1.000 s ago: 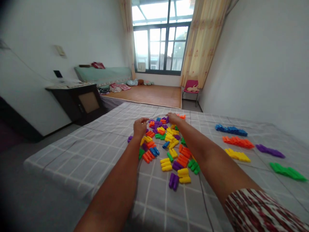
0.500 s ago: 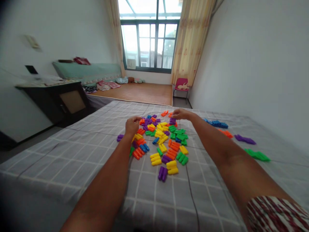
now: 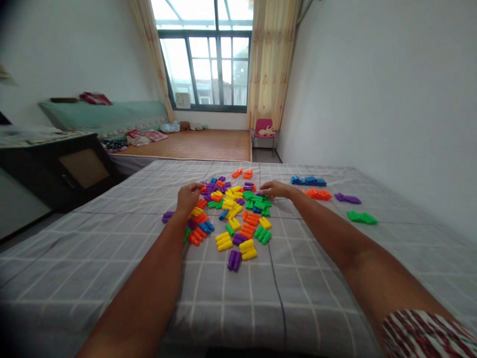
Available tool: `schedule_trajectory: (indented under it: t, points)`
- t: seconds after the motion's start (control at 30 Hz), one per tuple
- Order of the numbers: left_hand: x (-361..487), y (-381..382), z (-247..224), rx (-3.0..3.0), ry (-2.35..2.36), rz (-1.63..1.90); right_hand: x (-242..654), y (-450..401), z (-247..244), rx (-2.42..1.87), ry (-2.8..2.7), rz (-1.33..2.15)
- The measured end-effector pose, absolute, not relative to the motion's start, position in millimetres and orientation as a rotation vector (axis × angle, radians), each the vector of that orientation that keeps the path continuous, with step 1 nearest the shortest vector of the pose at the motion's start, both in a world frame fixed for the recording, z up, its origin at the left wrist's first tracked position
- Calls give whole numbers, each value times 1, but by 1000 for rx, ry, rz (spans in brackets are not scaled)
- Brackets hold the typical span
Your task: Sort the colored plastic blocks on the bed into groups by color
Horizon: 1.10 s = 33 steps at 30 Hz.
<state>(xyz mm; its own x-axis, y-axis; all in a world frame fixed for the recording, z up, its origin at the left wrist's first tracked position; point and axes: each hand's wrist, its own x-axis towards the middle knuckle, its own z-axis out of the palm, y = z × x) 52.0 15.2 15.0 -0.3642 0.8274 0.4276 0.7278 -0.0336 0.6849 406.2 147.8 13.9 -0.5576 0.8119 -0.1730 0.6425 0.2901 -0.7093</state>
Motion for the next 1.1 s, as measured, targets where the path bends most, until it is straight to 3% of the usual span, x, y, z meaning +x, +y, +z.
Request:
schedule_trajectory:
  t: [0.2,0.53,0.7,0.83,1.1]
  points:
    - [52,17,14,1782,2151,1244,395,146,12,-1410,-2448,601]
    - [48,19,11,2029,2243,961,379,119,47,-1527,-2579,139]
    - [47,21,9,2102,2263,846,441,115,71,-1319,-2376,243]
    - [49,21,10,2142,2274,786,541,123,84,-1405,-2014,302]
    - [46,23,4,2213,2258,700,684,123,32,-1747,-1566,432]
